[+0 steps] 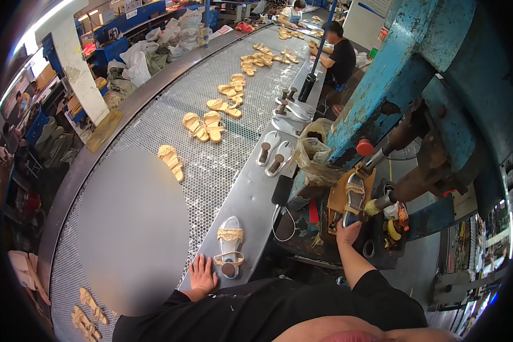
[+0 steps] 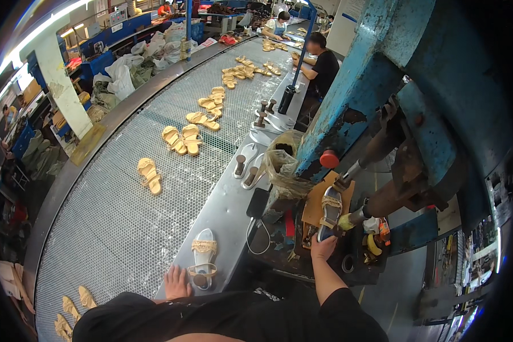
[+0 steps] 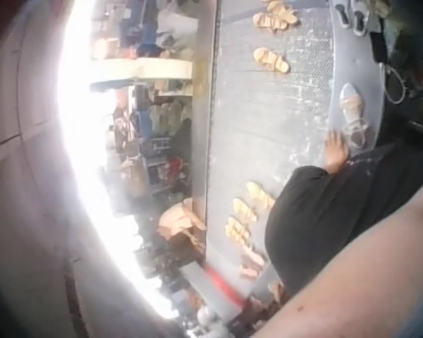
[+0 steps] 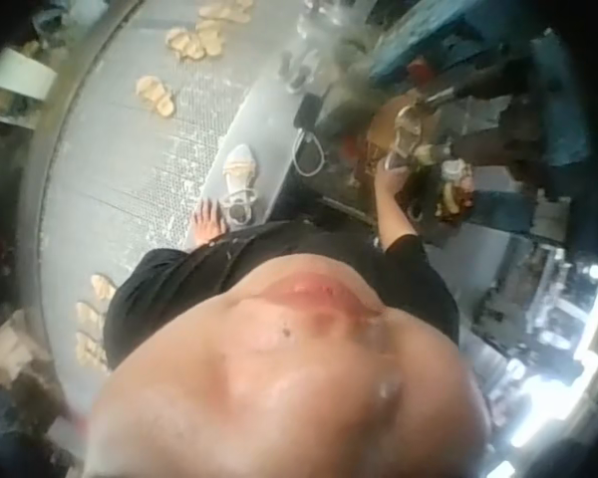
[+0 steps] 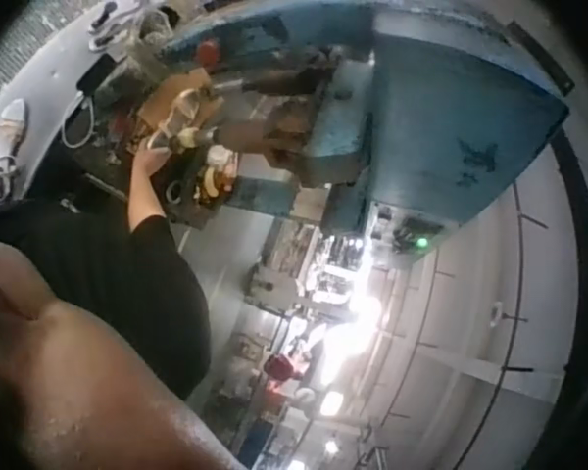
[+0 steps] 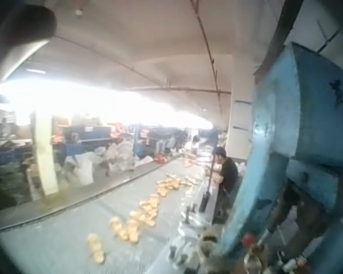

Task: The person picks sandals from a conveyor belt, fits them onto shoe lasts, presses them in a machine press, and removes them from the lasts.

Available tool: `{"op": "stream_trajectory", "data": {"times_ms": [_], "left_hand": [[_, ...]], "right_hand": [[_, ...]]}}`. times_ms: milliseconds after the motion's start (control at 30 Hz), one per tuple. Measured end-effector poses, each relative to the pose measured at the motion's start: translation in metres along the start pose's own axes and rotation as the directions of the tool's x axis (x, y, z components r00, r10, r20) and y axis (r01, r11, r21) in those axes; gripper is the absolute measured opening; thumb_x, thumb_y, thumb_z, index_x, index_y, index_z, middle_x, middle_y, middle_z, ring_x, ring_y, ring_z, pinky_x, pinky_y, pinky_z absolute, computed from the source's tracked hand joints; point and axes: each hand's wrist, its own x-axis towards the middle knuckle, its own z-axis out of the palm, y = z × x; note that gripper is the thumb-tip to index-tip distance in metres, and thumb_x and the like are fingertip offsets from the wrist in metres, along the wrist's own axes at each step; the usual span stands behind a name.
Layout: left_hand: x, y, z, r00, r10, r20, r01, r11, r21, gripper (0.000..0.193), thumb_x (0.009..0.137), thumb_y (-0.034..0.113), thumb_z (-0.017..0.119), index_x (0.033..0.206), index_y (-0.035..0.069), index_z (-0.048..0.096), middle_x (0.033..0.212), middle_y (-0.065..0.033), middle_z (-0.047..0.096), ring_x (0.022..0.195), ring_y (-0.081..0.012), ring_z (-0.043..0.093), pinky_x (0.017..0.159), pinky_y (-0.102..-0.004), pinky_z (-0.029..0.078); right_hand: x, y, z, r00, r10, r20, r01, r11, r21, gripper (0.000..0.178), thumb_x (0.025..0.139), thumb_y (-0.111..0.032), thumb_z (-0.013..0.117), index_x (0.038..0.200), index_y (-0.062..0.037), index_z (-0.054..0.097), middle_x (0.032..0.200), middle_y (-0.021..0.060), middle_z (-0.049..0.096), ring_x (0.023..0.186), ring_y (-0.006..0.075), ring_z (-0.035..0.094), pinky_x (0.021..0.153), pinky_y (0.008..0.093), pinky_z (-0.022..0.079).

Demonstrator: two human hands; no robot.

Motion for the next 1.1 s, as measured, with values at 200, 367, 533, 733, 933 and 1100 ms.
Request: {"op": "stream_trajectory", "data": {"times_ms": [200, 367, 533, 733, 933, 1100], "left_hand": [[0.001, -0.001, 0.002, 1.000, -0.006, 0.005, 0.006, 1.000, -0.016, 0.066, 0.077, 0.034, 0.058, 0.137, 0.010, 0.042, 0.147, -0.0171, 0.031, 0.140, -0.0350, 0.021, 0.112, -0.0563, 0.015], [0.001, 0.000, 0.001, 1.000, -0.007, 0.012, 0.007, 1.000, -0.006, 0.066, 0.077, 0.034, 0.058, 0.137, 0.011, 0.042, 0.147, -0.0172, 0.032, 0.140, -0.0348, 0.021, 0.112, -0.0561, 0.015], [-0.001, 0.000, -0.001, 1.000, -0.018, 0.003, 0.018, 1.000, -0.001, 0.066, 0.077, 0.034, 0.057, 0.137, 0.011, 0.043, 0.147, -0.0171, 0.032, 0.140, -0.0347, 0.022, 0.112, -0.0559, 0.015], [0.000, 0.000, -0.002, 1.000, -0.005, 0.011, 0.005, 1.000, 0.014, 0.065, 0.079, 0.035, 0.056, 0.137, 0.011, 0.042, 0.148, -0.0168, 0.031, 0.140, -0.0346, 0.021, 0.112, -0.0553, 0.013], [0.000, 0.000, -0.004, 0.999, -0.008, 0.033, 0.007, 1.000, 0.027, 0.066, 0.080, 0.035, 0.056, 0.138, 0.011, 0.041, 0.148, -0.0163, 0.030, 0.140, -0.0345, 0.020, 0.112, -0.0549, 0.013], [0.001, 0.002, -0.005, 0.999, -0.013, 0.038, 0.012, 1.000, 0.024, 0.066, 0.079, 0.035, 0.057, 0.138, 0.011, 0.041, 0.148, -0.0162, 0.030, 0.140, -0.0343, 0.020, 0.112, -0.0548, 0.013]], "right_hand": [[-0.002, -0.006, -0.004, 1.000, 0.002, -0.001, -0.002, 1.000, 0.016, 0.077, 0.075, -0.032, 0.070, 0.128, 0.0101, 0.034, 0.128, 0.0298, 0.045, 0.119, 0.0435, 0.044, 0.101, 0.0458, 0.037], [-0.002, -0.003, -0.002, 0.999, 0.031, 0.023, -0.031, 0.999, 0.016, 0.079, 0.075, -0.034, 0.069, 0.131, 0.0102, 0.033, 0.131, 0.0301, 0.042, 0.123, 0.0427, 0.043, 0.104, 0.0452, 0.035], [-0.003, -0.010, -0.002, 0.999, 0.035, 0.020, -0.036, 0.999, 0.017, 0.082, 0.076, -0.034, 0.069, 0.133, 0.0103, 0.031, 0.133, 0.0303, 0.041, 0.124, 0.0425, 0.042, 0.105, 0.0451, 0.035], [-0.001, -0.001, 0.000, 1.000, 0.008, 0.006, -0.008, 1.000, 0.010, 0.080, 0.076, -0.035, 0.069, 0.132, 0.0098, 0.032, 0.132, 0.0307, 0.042, 0.123, 0.0427, 0.043, 0.104, 0.0450, 0.036], [-0.001, -0.016, -0.011, 0.993, 0.071, 0.097, -0.069, 0.997, -0.017, 0.075, 0.077, -0.035, 0.068, 0.127, 0.0099, 0.035, 0.129, 0.0308, 0.044, 0.121, 0.0426, 0.044, 0.103, 0.0450, 0.037], [-0.001, -0.009, -0.007, 0.992, 0.089, 0.087, -0.086, 0.995, -0.047, 0.074, 0.077, -0.035, 0.068, 0.126, 0.0105, 0.036, 0.129, 0.0307, 0.044, 0.121, 0.0426, 0.044, 0.102, 0.0454, 0.037]]}}
